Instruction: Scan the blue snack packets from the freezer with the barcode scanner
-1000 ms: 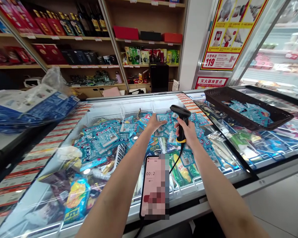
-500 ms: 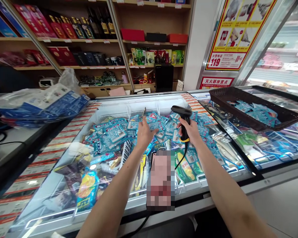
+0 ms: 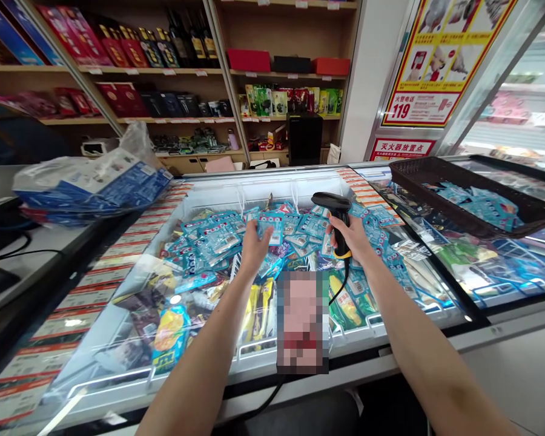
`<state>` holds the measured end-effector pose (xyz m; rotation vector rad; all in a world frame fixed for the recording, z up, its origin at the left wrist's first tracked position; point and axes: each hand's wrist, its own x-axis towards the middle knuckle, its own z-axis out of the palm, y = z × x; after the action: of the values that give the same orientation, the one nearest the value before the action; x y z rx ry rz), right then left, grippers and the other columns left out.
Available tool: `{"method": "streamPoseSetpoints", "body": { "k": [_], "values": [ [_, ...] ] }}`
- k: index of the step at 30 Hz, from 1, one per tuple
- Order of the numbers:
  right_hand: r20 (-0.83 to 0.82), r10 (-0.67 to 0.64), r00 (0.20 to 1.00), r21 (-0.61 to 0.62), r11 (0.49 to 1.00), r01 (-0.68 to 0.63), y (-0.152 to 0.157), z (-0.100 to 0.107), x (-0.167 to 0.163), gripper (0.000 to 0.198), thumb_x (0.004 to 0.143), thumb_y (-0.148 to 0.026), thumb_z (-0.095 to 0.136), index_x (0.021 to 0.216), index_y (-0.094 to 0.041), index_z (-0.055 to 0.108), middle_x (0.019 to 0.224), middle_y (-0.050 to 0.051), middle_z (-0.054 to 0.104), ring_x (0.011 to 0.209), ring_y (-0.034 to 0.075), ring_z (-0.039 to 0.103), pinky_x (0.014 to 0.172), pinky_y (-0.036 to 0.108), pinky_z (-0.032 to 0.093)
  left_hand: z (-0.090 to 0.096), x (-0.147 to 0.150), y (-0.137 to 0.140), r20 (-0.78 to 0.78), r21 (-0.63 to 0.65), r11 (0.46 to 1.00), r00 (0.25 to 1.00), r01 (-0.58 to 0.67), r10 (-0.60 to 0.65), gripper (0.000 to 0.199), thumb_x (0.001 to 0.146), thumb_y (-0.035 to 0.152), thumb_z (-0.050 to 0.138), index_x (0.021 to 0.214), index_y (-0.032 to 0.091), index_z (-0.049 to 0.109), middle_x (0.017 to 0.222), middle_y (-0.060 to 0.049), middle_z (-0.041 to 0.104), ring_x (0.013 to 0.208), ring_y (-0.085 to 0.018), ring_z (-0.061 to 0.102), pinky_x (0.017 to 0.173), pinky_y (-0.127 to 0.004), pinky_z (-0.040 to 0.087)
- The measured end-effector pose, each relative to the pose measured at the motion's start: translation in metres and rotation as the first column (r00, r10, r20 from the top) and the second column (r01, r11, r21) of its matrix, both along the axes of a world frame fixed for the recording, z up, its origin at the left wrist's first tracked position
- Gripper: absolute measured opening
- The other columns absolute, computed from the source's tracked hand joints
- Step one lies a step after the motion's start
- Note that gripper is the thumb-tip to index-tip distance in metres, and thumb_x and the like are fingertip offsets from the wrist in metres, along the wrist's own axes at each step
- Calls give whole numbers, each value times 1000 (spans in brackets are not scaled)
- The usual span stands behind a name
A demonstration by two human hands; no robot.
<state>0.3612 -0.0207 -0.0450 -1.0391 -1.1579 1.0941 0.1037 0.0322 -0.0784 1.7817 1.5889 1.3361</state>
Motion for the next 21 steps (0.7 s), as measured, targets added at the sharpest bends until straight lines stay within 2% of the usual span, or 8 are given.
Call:
{"method": "streamPoseSetpoints", "body": {
  "k": [3, 5, 7, 11, 16, 21],
  "values": [
    [-2, 25, 1000, 9, 1000, -25, 0, 0, -1, 39, 76, -53, 68, 92, -19, 58, 69, 1, 66, 41, 11, 56, 36, 23, 44, -4, -9, 1, 293, 56, 997, 956, -46, 27, 29, 85, 43, 57, 99, 20, 47, 73, 2, 41, 66, -12, 43, 60, -24, 36],
    [3, 43, 999, 11, 999, -43, -1, 0, -1, 39, 76, -53, 68, 93, -19, 58, 68, 1, 66, 41, 12, 56, 36, 24, 44, -4, -13, 3, 436, 11, 998, 899, -57, 47, 32, 82, 44, 61, 97, 21, 45, 68, 5, 32, 58, -10, 35, 53, -23, 29],
    [25, 73, 997, 8, 997, -73, -3, 1, -1, 40, 76, -53, 68, 93, -19, 58, 68, 1, 66, 41, 12, 56, 37, 24, 44, -5, -16, 5, 526, -66, 997, 847, -43, 72, 36, 80, 45, 63, 98, 22, 42, 67, 6, 31, 55, -9, 33, 50, -22, 27],
    [98, 176, 980, -7, 984, -176, -8, 3, -3, 40, 77, -54, 68, 92, -18, 59, 69, 2, 68, 39, 11, 54, 37, 24, 42, -7, -18, 7, 584, -144, 989, 806, -14, 97, 37, 79, 44, 61, 102, 24, 39, 68, 7, 33, 54, -8, 36, 49, -20, 30],
    [199, 302, 932, -40, 953, -300, -13, 5, -7, 38, 78, -53, 68, 92, -18, 60, 67, 2, 67, 38, 11, 54, 37, 23, 40, -8, -19, 7, 603, -149, 989, 793, -2, 93, 35, 80, 42, 59, 102, 24, 37, 69, 7, 33, 54, -8, 38, 49, -20, 32],
    [260, 356, 898, -49, 933, -355, -15, 6, -9, 35, 80, -51, 66, 93, -18, 60, 70, 2, 67, 41, 11, 55, 38, 23, 42, -8, -20, 7, 610, -142, 990, 787, -7, 93, 33, 82, 39, 59, 102, 23, 38, 69, 7, 33, 54, -7, 34, 50, -19, 34]
  ]
}}
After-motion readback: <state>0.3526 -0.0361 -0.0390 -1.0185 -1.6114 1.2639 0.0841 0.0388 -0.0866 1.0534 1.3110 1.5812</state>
